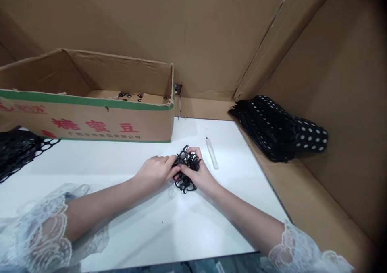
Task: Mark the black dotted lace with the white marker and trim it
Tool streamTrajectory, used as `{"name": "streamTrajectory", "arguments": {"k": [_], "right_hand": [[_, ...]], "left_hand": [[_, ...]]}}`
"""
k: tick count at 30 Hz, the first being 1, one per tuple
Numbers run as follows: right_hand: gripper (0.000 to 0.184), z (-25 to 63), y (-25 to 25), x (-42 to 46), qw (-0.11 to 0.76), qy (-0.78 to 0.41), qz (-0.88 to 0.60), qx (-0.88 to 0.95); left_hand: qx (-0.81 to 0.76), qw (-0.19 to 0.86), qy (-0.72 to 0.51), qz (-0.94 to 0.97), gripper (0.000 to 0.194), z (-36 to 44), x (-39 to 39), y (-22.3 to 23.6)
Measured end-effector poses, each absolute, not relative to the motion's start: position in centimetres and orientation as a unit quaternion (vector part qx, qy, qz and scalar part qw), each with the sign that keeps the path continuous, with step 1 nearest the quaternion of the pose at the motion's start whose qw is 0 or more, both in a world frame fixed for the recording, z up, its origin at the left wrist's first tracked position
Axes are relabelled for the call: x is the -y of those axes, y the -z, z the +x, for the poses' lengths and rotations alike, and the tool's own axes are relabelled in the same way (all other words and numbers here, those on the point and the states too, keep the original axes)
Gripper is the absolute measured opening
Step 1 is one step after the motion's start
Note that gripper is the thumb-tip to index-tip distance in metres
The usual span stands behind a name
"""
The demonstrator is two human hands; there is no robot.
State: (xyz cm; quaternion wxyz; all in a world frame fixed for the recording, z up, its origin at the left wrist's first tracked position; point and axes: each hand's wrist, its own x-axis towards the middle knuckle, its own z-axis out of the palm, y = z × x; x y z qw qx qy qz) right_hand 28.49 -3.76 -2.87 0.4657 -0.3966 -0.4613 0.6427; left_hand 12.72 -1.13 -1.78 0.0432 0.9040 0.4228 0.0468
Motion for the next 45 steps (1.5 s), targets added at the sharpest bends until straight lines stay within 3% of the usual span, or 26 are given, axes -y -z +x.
{"name": "streamTrajectory", "arguments": {"k": [3, 6, 10, 17, 24, 28, 32, 36, 42, 45], "right_hand": [[0.032, 28.4, 2.4, 4.0, 0.464, -0.642, -0.397, 0.465], [0.03, 28.3, 2.1, 4.2, 0.462, -0.641, -0.392, 0.47], [0.032, 28.1, 2.2, 4.2, 0.473, -0.64, -0.397, 0.457], [0.036, 27.4, 1.4, 4.0, 0.519, -0.636, -0.411, 0.397], [0.024, 27.8, 1.8, 3.3, 0.539, -0.634, -0.432, 0.349], [0.019, 27.9, 2.8, 3.4, 0.526, -0.675, -0.415, 0.309], [0.027, 27.7, 2.9, 3.5, 0.501, -0.723, -0.368, 0.302], [0.036, 28.2, 2.9, 3.2, 0.509, -0.671, -0.415, 0.342], [0.039, 28.6, 3.1, 2.6, 0.545, -0.664, -0.412, 0.305], [0.036, 28.5, 3.0, 2.7, 0.554, -0.67, -0.403, 0.285]], "left_hand": [[-0.433, 0.127, -0.066, 0.89, 0.027, 12.7, 1.4, 1.4], [-0.438, 0.275, -0.117, 0.848, 0.025, 12.9, 1.6, 1.0], [-0.427, 0.399, -0.199, 0.787, 0.033, 12.8, 1.1, 0.8], [-0.464, 0.252, -0.277, 0.803, 0.033, 12.1, -0.1, -1.6], [-0.47, 0.175, -0.363, 0.785, 0.028, 12.4, -1.2, -4.4], [-0.52, -0.045, -0.532, 0.666, 0.033, 9.6, -3.4, -7.9], [-0.54, -0.233, -0.454, 0.669, 0.037, 6.8, -6.1, -10.5], [-0.621, -0.214, -0.309, 0.688, 0.038, 5.2, -8.8, -10.7], [-0.533, -0.291, -0.384, 0.695, 0.034, 8.0, -4.3, -7.9], [-0.471, -0.148, -0.213, 0.843, 0.038, 10.9, -0.2, -4.8]]}}
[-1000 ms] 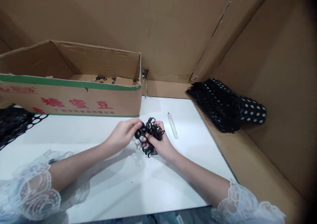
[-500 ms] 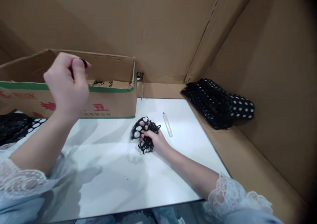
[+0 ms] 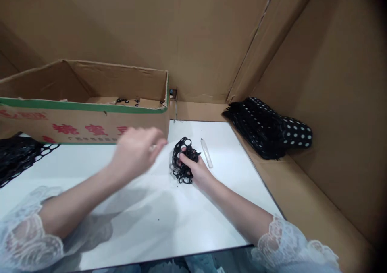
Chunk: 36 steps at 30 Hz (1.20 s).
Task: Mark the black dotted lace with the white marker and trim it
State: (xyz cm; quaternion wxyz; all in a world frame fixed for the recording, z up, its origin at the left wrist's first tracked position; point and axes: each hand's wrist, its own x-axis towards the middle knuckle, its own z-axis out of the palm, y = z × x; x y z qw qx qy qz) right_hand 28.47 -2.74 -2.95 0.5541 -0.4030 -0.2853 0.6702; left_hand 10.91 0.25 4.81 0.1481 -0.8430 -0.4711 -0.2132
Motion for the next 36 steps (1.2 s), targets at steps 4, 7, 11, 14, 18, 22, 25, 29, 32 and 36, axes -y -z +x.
{"name": "streamTrajectory", "arguments": {"k": [4, 7, 11, 14, 18, 22, 25, 29, 32, 36], "right_hand": [[0.033, 28.2, 2.7, 3.2, 0.547, -0.679, -0.389, 0.296], [0.028, 28.0, 2.7, 3.5, 0.548, -0.662, -0.397, 0.321], [0.021, 28.0, 2.6, 3.6, 0.53, -0.619, -0.429, 0.39], [0.019, 27.9, 2.5, 3.5, 0.521, -0.612, -0.428, 0.412], [0.02, 27.7, 2.2, 3.6, 0.519, -0.628, -0.422, 0.397], [0.016, 28.1, 2.5, 3.4, 0.502, -0.632, -0.435, 0.399], [0.006, 28.7, 3.1, 2.9, 0.497, -0.59, -0.493, 0.402], [0.005, 29.2, 3.6, 2.2, 0.514, -0.567, -0.521, 0.377], [0.007, 29.1, 3.5, 2.2, 0.521, -0.603, -0.479, 0.368], [0.019, 29.0, 3.3, 2.5, 0.52, -0.592, -0.473, 0.394]], "left_hand": [[0.467, -0.019, 0.044, -0.883, 0.047, 13.4, 1.9, -1.5], [0.468, -0.042, 0.053, -0.881, 0.041, 13.7, 1.7, -0.7], [0.45, -0.143, 0.085, -0.877, 0.033, 13.2, 1.4, -0.6], [0.428, -0.288, 0.131, -0.847, 0.031, 13.0, 1.2, -0.6], [0.42, -0.341, 0.154, -0.827, 0.027, 13.1, 1.4, -1.2], [0.434, -0.287, 0.112, -0.846, 0.023, 12.9, 1.4, -1.6], [0.487, -0.2, 0.094, -0.845, 0.02, 11.4, 0.2, -1.5], [0.613, -0.004, 0.176, -0.771, 0.028, 7.7, -1.5, -3.2], [0.593, 0.114, 0.275, -0.748, 0.032, 5.9, -2.0, -6.3], [0.534, 0.234, 0.375, -0.721, 0.035, 5.0, -4.5, -10.3]]}}
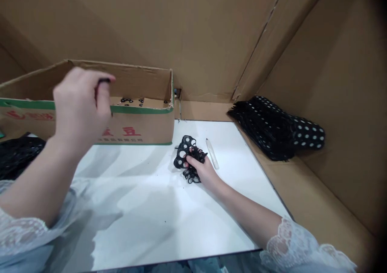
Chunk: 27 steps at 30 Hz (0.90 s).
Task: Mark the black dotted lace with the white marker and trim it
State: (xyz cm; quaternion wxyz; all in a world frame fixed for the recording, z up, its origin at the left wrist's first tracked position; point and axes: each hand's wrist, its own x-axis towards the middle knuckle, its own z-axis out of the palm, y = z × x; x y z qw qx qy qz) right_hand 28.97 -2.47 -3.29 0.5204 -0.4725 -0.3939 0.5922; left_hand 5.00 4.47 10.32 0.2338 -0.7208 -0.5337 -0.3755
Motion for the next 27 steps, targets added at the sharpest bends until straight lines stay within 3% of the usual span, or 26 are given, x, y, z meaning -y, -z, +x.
{"name": "streamTrajectory", "arguments": {"k": [5, 8, 9, 11, 14, 18, 23, 25, 27], "right_hand": [[0.023, 29.2, 3.0, 2.6, 0.524, -0.553, -0.496, 0.416], [0.023, 29.1, 3.0, 2.6, 0.528, -0.554, -0.496, 0.41], [0.023, 29.1, 3.0, 2.6, 0.528, -0.554, -0.495, 0.411], [0.022, 29.1, 3.0, 2.7, 0.528, -0.549, -0.489, 0.425], [0.019, 29.1, 2.8, 2.9, 0.533, -0.549, -0.474, 0.437], [0.017, 29.0, 2.6, 3.2, 0.537, -0.576, -0.449, 0.422], [0.02, 28.8, 2.0, 3.4, 0.515, -0.598, -0.434, 0.433], [0.021, 28.7, 1.8, 3.4, 0.511, -0.605, -0.426, 0.437], [0.023, 28.7, 1.8, 3.4, 0.514, -0.607, -0.427, 0.431]], "left_hand": [[0.561, 0.241, 0.351, -0.71, 0.043, 5.9, -7.1, -10.4], [0.463, 0.249, 0.384, -0.759, 0.032, 8.5, -4.3, -7.7], [0.409, 0.222, 0.337, -0.818, 0.029, 9.6, -3.0, -6.6], [0.324, 0.149, 0.226, -0.906, 0.03, 11.7, -0.4, -4.4], [0.337, 0.024, 0.119, -0.934, 0.029, 13.6, 1.6, -2.4], [0.419, -0.217, 0.14, -0.87, 0.021, 13.4, 1.1, -2.3], [0.372, -0.518, 0.196, -0.744, 0.018, 12.5, -0.3, -2.4], [0.384, -0.546, 0.202, -0.717, 0.018, 12.3, -0.5, -2.6], [0.413, -0.499, 0.227, -0.727, 0.022, 12.1, -0.6, -3.3]]}}
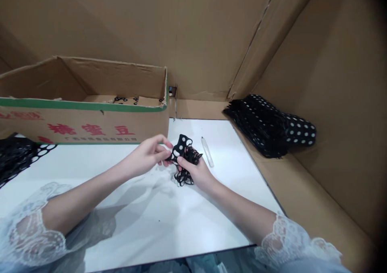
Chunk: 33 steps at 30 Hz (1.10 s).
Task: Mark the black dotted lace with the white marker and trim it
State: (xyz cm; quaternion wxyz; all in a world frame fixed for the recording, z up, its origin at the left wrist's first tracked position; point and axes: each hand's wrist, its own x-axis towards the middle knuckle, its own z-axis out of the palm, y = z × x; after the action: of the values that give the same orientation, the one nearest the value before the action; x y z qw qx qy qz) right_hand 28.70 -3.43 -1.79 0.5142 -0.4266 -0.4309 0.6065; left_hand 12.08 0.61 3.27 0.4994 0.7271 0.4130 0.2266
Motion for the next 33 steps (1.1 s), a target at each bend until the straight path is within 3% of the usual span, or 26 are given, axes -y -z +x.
{"name": "streamTrajectory", "arguments": {"k": [2, 6, 9, 12, 17, 20, 23, 29, 33], "right_hand": [[0.025, 28.7, 2.0, 3.4, 0.522, -0.601, -0.434, 0.422], [0.026, 28.8, 2.5, 3.5, 0.513, -0.597, -0.423, 0.448], [0.028, 28.6, 2.6, 3.6, 0.5, -0.613, -0.409, 0.455], [0.031, 28.6, 2.6, 3.5, 0.504, -0.615, -0.429, 0.428], [0.033, 28.7, 2.6, 3.5, 0.513, -0.598, -0.433, 0.439], [0.035, 28.7, 2.4, 3.7, 0.508, -0.594, -0.431, 0.45], [0.035, 28.6, 2.3, 3.9, 0.496, -0.599, -0.421, 0.467], [0.03, 28.6, 2.0, 4.1, 0.48, -0.593, -0.411, 0.498], [0.026, 28.6, 2.2, 3.9, 0.501, -0.591, -0.418, 0.474]], "left_hand": [[-0.457, 0.352, -0.318, 0.752, 0.024, 11.4, -1.0, -4.6], [-0.507, -0.086, -0.514, 0.687, 0.026, 8.6, -3.8, -8.0], [-0.521, -0.209, -0.472, 0.68, 0.03, 6.1, -7.0, -9.8], [-0.556, -0.216, -0.384, 0.705, 0.036, 5.1, -8.3, -10.0], [-0.457, -0.237, -0.39, 0.764, 0.028, 8.6, -3.9, -6.7], [-0.387, -0.107, -0.229, 0.887, 0.03, 11.6, -0.8, -3.8], [-0.4, 0.031, -0.158, 0.902, 0.035, 13.4, 0.3, -2.1], [-0.439, 0.183, -0.144, 0.868, 0.027, 13.7, 0.5, -1.9], [-0.442, 0.18, -0.183, 0.86, 0.026, 12.8, -0.4, -2.5]]}}
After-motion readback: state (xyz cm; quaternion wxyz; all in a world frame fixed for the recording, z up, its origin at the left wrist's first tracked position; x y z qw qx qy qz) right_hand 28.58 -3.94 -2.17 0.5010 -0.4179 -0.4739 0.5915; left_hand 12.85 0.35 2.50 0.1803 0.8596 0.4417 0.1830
